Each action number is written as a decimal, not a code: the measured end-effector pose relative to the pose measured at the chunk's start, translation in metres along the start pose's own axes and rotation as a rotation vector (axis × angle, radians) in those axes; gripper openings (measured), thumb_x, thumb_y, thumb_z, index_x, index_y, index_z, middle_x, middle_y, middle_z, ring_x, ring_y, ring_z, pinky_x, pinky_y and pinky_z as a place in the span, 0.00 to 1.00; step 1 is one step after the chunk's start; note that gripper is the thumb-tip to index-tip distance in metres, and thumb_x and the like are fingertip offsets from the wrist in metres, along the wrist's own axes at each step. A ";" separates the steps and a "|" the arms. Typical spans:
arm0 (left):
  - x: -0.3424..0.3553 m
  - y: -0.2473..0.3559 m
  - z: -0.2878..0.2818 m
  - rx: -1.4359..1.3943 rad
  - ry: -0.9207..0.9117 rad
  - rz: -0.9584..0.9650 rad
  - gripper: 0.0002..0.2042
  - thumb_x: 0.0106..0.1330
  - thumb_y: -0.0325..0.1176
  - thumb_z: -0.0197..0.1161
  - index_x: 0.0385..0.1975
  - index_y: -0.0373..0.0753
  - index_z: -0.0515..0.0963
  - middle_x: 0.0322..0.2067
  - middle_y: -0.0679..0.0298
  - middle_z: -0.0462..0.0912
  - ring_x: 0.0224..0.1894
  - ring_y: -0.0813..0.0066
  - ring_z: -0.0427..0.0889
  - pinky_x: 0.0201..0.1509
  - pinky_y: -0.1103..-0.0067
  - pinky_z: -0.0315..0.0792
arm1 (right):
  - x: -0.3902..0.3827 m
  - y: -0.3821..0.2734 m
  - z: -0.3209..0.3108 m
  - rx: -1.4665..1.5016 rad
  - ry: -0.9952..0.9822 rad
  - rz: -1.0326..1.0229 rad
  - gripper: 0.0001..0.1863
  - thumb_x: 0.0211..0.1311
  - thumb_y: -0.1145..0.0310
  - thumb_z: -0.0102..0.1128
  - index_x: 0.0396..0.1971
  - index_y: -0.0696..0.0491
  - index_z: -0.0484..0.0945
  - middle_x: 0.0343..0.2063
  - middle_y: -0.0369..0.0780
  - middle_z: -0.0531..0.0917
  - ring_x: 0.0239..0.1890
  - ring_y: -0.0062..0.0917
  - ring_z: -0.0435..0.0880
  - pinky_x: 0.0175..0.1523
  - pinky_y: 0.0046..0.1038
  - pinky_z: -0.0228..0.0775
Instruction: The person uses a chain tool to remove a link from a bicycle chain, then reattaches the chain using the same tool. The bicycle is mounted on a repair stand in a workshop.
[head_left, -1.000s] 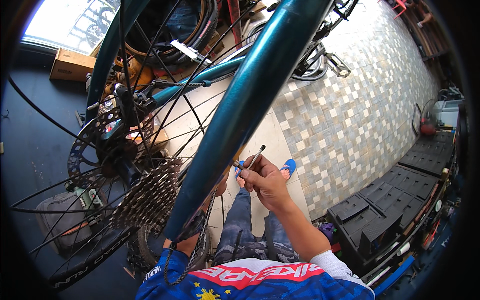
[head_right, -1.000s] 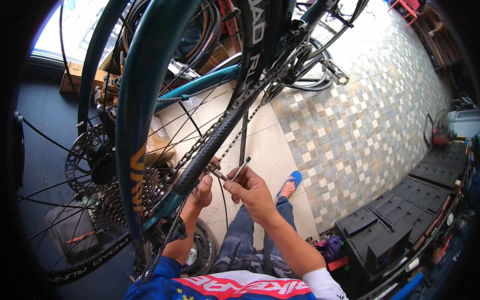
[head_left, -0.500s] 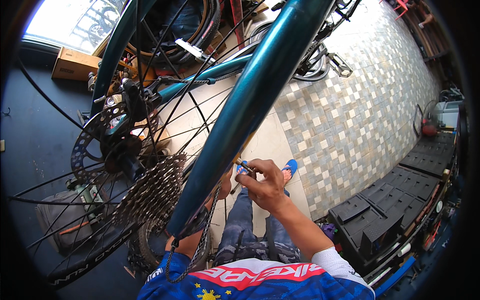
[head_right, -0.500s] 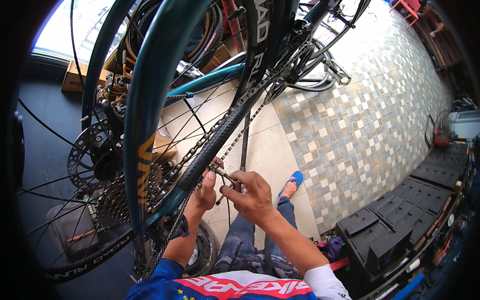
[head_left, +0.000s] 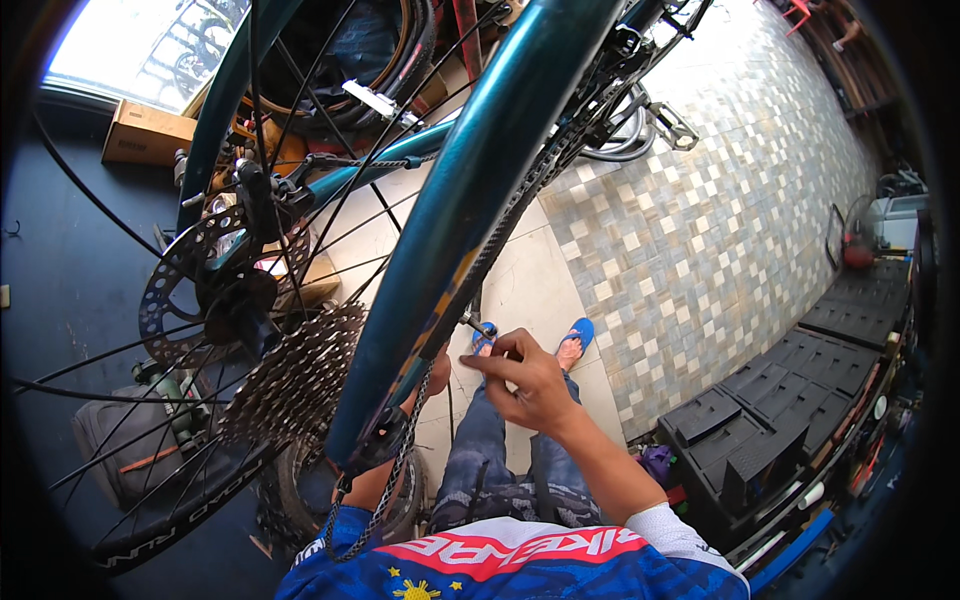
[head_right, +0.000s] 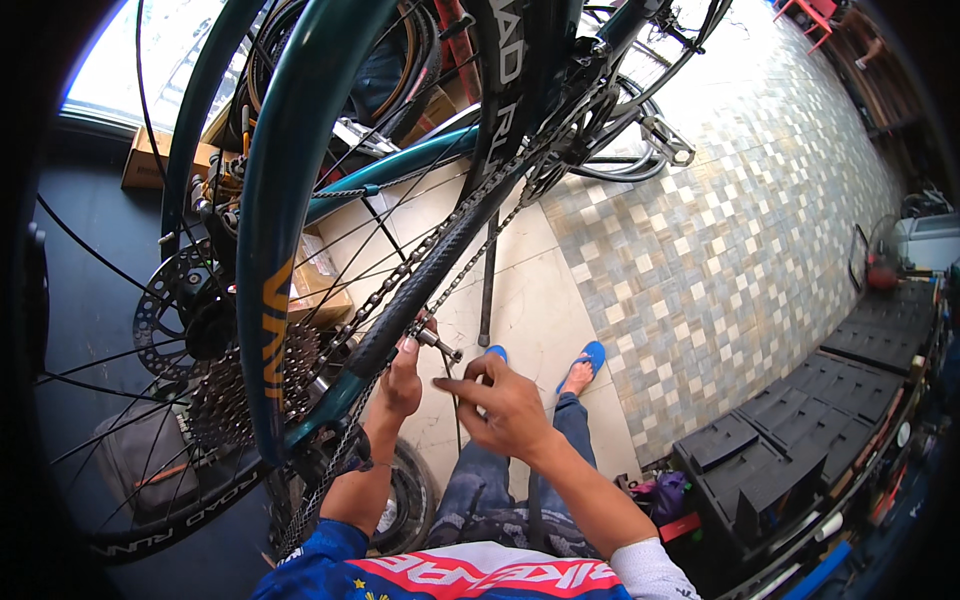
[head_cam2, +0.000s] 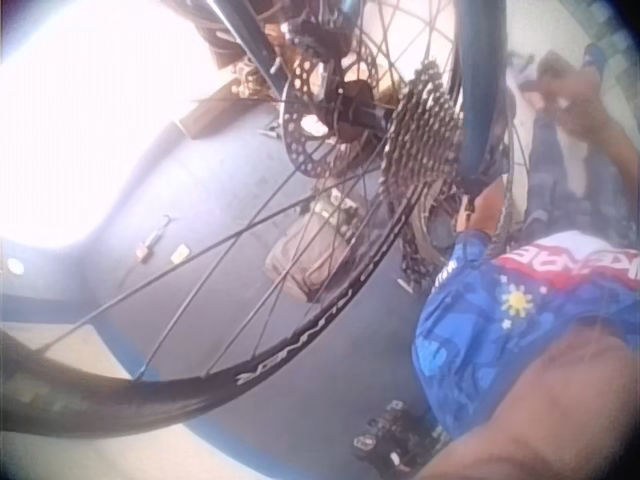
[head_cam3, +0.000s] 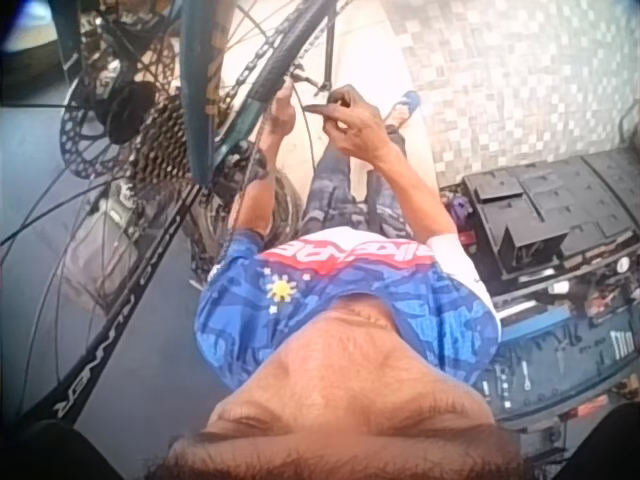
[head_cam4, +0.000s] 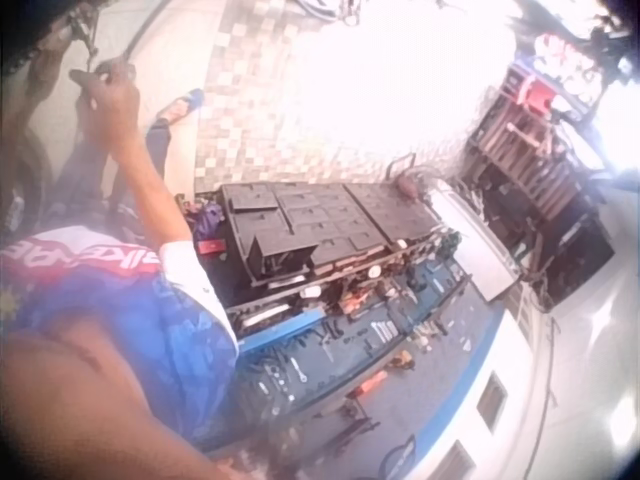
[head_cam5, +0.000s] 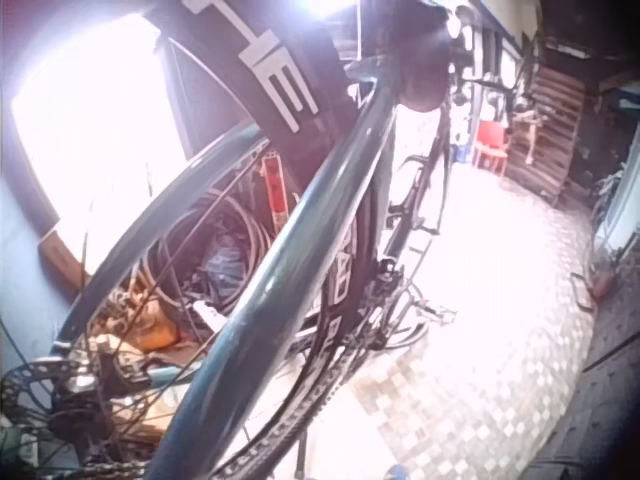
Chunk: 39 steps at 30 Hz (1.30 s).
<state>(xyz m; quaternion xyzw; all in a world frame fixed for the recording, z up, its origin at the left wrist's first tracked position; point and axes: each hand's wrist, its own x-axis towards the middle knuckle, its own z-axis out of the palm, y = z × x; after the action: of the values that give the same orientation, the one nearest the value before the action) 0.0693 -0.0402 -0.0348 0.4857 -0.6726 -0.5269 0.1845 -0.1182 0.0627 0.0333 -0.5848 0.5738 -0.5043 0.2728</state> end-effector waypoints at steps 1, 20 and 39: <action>-0.001 -0.001 0.003 0.014 0.032 0.034 0.22 0.75 0.41 0.44 0.60 0.33 0.69 0.53 0.58 0.75 0.56 0.68 0.72 0.67 0.70 0.62 | 0.000 0.000 0.001 -0.075 0.028 0.148 0.35 0.53 0.77 0.64 0.65 0.48 0.75 0.33 0.40 0.78 0.25 0.30 0.78 0.32 0.29 0.73; 0.007 0.049 0.003 -0.131 -0.100 0.007 0.12 0.68 0.27 0.62 0.48 0.36 0.71 0.44 0.66 0.70 0.41 0.81 0.71 0.46 0.82 0.70 | -0.002 0.011 -0.008 0.234 0.007 0.162 0.28 0.58 0.68 0.71 0.61 0.46 0.78 0.34 0.38 0.77 0.29 0.21 0.75 0.35 0.24 0.70; -0.026 0.082 0.051 -0.232 -0.094 -0.064 0.19 0.73 0.27 0.60 0.60 0.29 0.69 0.49 0.57 0.81 0.50 0.75 0.80 0.54 0.78 0.74 | -0.021 0.067 0.020 1.057 0.365 0.628 0.11 0.76 0.64 0.56 0.49 0.56 0.74 0.41 0.40 0.84 0.41 0.21 0.84 0.48 0.25 0.77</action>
<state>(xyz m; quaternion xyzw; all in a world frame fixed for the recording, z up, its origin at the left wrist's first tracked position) 0.0052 0.0070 0.0253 0.4569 -0.5994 -0.6289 0.1909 -0.1235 0.0647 -0.0397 -0.0802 0.4287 -0.7068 0.5570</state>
